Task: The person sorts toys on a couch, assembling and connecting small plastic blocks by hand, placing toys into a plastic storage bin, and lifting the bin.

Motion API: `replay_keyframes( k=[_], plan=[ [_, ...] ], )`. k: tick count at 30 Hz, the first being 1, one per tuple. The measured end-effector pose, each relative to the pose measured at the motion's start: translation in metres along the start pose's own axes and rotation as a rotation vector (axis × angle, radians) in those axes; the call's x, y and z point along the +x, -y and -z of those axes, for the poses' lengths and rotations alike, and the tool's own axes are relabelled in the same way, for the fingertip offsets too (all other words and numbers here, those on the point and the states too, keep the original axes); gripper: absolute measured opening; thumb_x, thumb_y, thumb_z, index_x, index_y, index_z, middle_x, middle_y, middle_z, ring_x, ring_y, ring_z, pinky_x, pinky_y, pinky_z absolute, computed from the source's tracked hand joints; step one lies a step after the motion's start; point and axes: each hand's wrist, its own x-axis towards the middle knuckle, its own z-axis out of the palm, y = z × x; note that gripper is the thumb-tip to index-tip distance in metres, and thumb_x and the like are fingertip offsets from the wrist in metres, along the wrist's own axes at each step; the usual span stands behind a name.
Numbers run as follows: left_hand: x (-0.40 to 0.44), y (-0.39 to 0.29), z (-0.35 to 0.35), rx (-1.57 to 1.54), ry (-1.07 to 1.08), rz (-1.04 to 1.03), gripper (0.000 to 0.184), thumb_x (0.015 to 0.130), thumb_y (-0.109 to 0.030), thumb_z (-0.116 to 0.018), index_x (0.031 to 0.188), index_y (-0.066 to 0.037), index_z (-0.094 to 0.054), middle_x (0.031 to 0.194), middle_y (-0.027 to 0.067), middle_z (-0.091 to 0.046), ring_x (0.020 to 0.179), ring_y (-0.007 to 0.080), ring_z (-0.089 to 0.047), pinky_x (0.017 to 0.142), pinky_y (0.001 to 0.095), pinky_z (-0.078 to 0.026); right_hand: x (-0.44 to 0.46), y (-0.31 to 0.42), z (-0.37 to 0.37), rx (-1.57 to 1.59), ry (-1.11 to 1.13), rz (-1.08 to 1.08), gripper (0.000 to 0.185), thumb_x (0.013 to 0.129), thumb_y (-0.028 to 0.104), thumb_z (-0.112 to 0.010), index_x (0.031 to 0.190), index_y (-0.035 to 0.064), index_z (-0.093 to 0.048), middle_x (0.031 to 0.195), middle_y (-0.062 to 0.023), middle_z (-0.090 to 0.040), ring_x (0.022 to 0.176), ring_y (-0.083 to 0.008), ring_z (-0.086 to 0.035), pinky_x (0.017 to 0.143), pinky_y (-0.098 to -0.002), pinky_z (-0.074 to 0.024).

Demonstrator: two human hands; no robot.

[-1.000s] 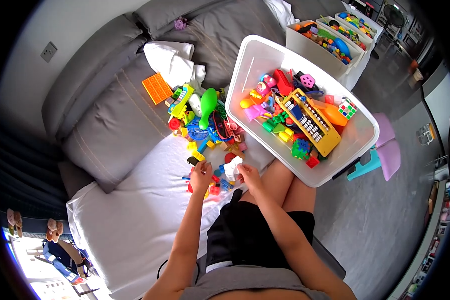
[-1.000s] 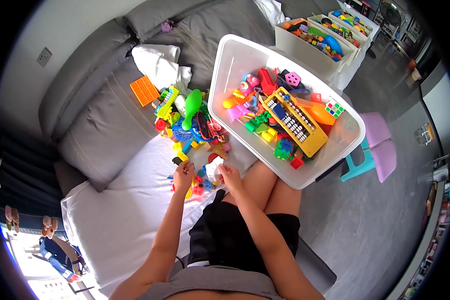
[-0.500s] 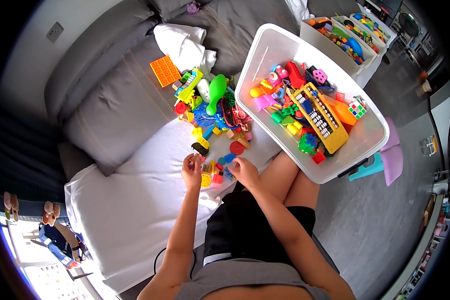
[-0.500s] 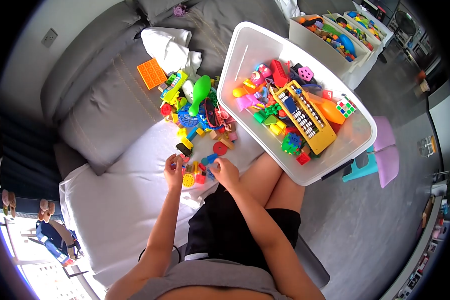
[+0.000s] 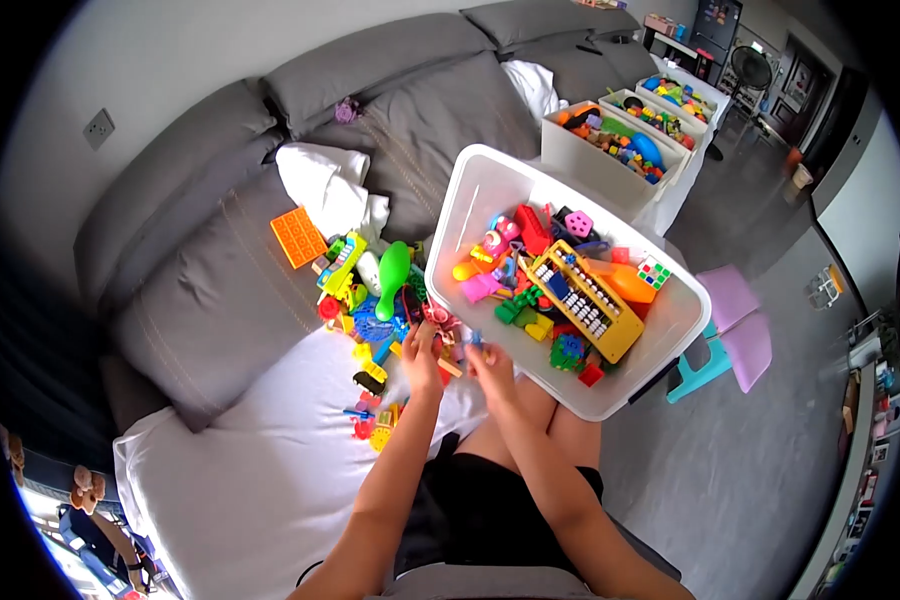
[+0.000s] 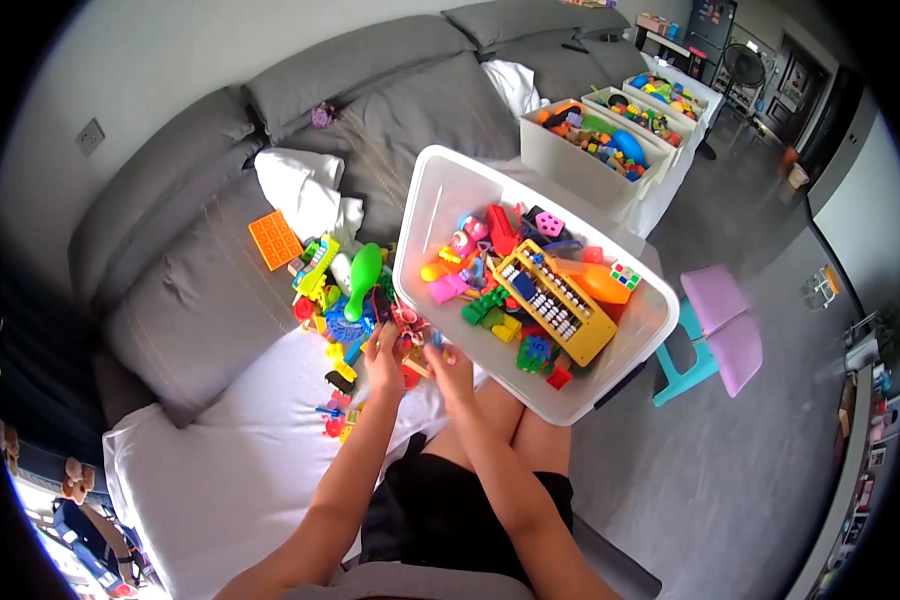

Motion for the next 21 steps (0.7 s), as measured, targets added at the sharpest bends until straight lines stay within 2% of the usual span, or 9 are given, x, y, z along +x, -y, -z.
replay_keyframes(
  k=[2,4,7,8,10,13,15,18,21],
  plan=[
    [-0.015,-0.037,-0.057,-0.182,0.32,0.09,0.056,0.088,-0.009,-0.05,0.138,-0.01,-0.024,0.13,0.0133,-0.04,0.11,0.0245,-0.05,0.09,0.0356,-0.043,0.02,0.049,0.001,0.321,0.054,0.227,0.04,0.083,0.012,-0.063,0.117,0.0012,-0.043,0.104,-0.0086,-0.052,0.086,-0.0112,-0.054,0.077,-0.0245,-0.0468],
    [-0.019,-0.055,-0.085,-0.187,0.492,0.075,0.057,0.09,-0.011,-0.047,0.141,-0.012,-0.02,0.14,0.0141,-0.026,0.12,0.0276,-0.042,0.097,0.039,-0.037,0.029,0.088,0.002,0.303,-0.045,0.315,0.073,0.083,0.01,-0.062,0.138,0.0035,-0.014,0.141,-0.0134,-0.015,0.118,-0.0241,-0.042,0.095,-0.0338,-0.0412],
    [-0.016,-0.052,-0.08,0.047,0.55,-0.004,0.052,0.092,-0.014,-0.045,0.14,-0.013,-0.024,0.141,0.0144,-0.028,0.119,0.0255,-0.042,0.096,0.0369,-0.038,0.019,0.084,0.0,0.249,-0.135,0.376,0.062,0.085,0.007,-0.058,0.135,0.0038,-0.021,0.136,-0.013,-0.027,0.113,-0.0218,-0.046,0.089,-0.029,-0.0446],
    [-0.018,-0.042,-0.065,0.161,0.454,-0.074,0.044,0.091,-0.012,-0.046,0.134,-0.01,-0.035,0.13,0.0126,-0.043,0.113,0.0221,-0.048,0.09,0.0333,-0.042,0.015,0.061,0.006,0.186,-0.121,0.374,0.061,0.085,0.005,-0.058,0.135,0.0046,-0.023,0.135,-0.0133,-0.029,0.11,-0.0212,-0.048,0.086,-0.0285,-0.0467],
    [-0.009,-0.01,-0.007,0.286,0.447,-0.251,0.031,0.089,-0.006,-0.048,0.12,-0.006,-0.05,0.111,0.0091,-0.057,0.101,0.0205,-0.055,0.082,0.0302,-0.044,0.015,0.001,0.016,0.063,-0.019,0.259,0.04,0.085,0.006,-0.057,0.122,0.0046,-0.044,0.117,-0.0103,-0.05,0.077,-0.0161,-0.062,0.063,-0.0242,-0.051],
    [-0.04,-0.02,0.071,0.932,0.111,-0.655,0.023,0.078,0.003,-0.051,0.099,-0.005,-0.059,0.098,0.0104,-0.06,0.089,0.0271,-0.057,0.078,0.0342,-0.044,-0.008,-0.058,0.018,-0.388,0.173,0.054,0.034,0.08,0.008,-0.061,0.113,0.0073,-0.053,0.099,-0.0068,-0.059,0.07,-0.013,-0.062,0.058,-0.0239,-0.0496],
    [-0.055,-0.029,0.119,1.219,-0.012,-0.882,0.026,0.071,0.005,-0.053,0.094,-0.006,-0.061,0.1,0.0114,-0.059,0.091,0.0319,-0.053,0.081,0.0401,-0.041,-0.021,-0.096,0.014,-0.755,0.179,0.342,0.04,0.074,0.009,-0.063,0.113,0.0074,-0.053,0.103,-0.0118,-0.059,0.066,-0.0161,-0.062,0.058,-0.0265,-0.0489],
    [-0.071,-0.034,0.168,1.436,-0.059,-0.891,0.028,0.074,-0.006,-0.057,0.102,-0.007,-0.059,0.107,0.0111,-0.056,0.097,0.0317,-0.051,0.084,0.0409,-0.04,-0.036,-0.099,-0.007,-0.972,0.283,0.405,0.041,0.074,0.017,-0.063,0.114,0.0116,-0.053,0.113,-0.0112,-0.052,0.083,-0.0305,-0.061,0.069,-0.0373,-0.0501],
    [-0.09,-0.031,0.181,1.47,0.155,-0.693,0.038,0.075,-0.015,-0.061,0.113,-0.009,-0.054,0.111,0.0115,-0.053,0.1,0.0322,-0.051,0.085,0.0409,-0.042,-0.048,-0.074,-0.033,-1.193,0.472,0.396,0.04,0.074,0.015,-0.062,0.114,0.0156,-0.054,0.118,-0.0099,-0.048,0.084,-0.0311,-0.06,0.068,-0.0394,-0.0508]
  ],
)
